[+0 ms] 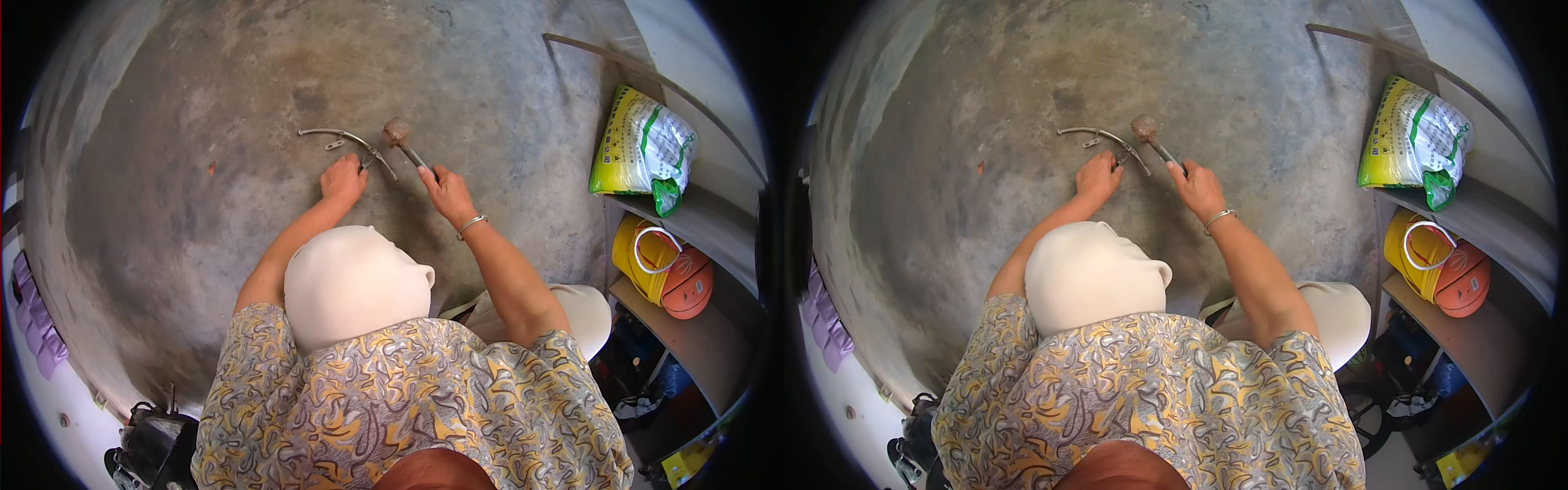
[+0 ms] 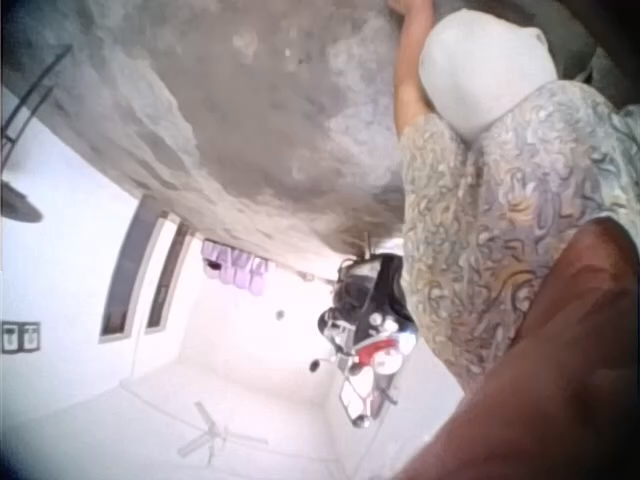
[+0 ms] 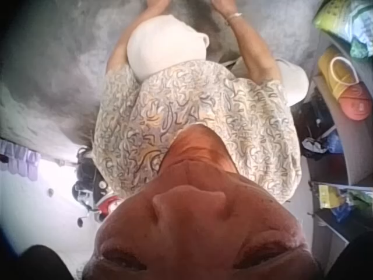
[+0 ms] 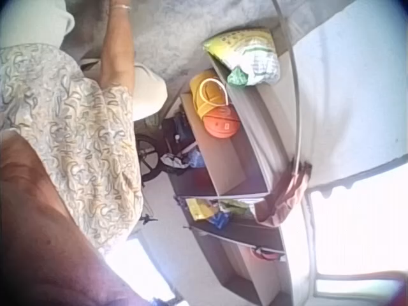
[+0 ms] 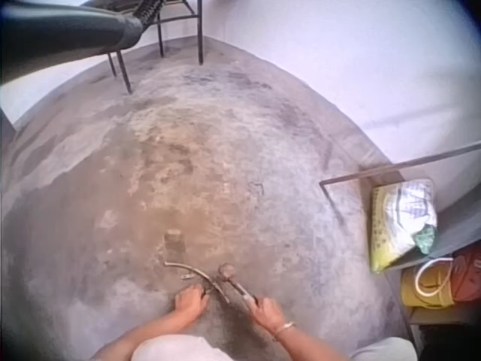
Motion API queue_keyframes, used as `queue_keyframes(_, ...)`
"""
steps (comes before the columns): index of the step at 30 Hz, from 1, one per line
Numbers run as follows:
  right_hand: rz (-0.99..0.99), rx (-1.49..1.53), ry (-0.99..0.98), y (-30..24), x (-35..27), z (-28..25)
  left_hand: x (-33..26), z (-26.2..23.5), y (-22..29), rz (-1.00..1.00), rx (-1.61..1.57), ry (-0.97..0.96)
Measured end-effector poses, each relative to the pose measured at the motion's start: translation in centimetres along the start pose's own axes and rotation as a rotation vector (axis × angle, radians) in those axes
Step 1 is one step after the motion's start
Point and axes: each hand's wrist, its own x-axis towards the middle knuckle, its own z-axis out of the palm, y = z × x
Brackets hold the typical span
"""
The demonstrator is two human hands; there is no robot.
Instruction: The recorder is repairing a metal hinge using a hammer.
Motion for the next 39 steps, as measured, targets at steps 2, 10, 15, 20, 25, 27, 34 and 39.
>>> queue_keyframes(2,-0.043,-0.005,-0.006,-1.0,-0.6,0.1,0.0,-0.3,-0.2,-0.017,0.011,-0.003)
queue_keyframes(10,-0.117,-0.245,-0.032,0.2,0.4,1.0,0.1,-0.1,-0.6,-0.023,0.015,-0.050)
queue_keyframes(15,-0.169,-0.105,0.067,-1.6,0.0,0.2,-0.2,-0.4,-0.6,-0.016,-0.013,-0.027)
queue_keyframes(20,-0.248,-0.130,0.008,-1.4,-0.2,1.4,-0.3,-0.7,-0.2,-0.057,-0.010,-0.080)
queue_keyframes(25,-0.157,-0.207,0.028,-1.2,1.2,1.8,-0.3,0.1,-1.2,-0.015,-0.027,-0.028)
queue_keyframes(27,-0.154,-0.177,0.016,-2.2,0.8,1.1,-0.5,0.2,-1.4,-0.020,-0.044,-0.007)
queue_keyframes(34,-0.164,-0.295,-0.085,-1.7,-0.1,1.9,-0.5,-0.5,-1.1,-0.046,-0.042,-0.027)
queue_keyframes(39,-0.190,-0.212,0.005,-1.5,0.2,1.9,-0.5,-0.2,-1.5,-0.034,-0.048,-0.027)
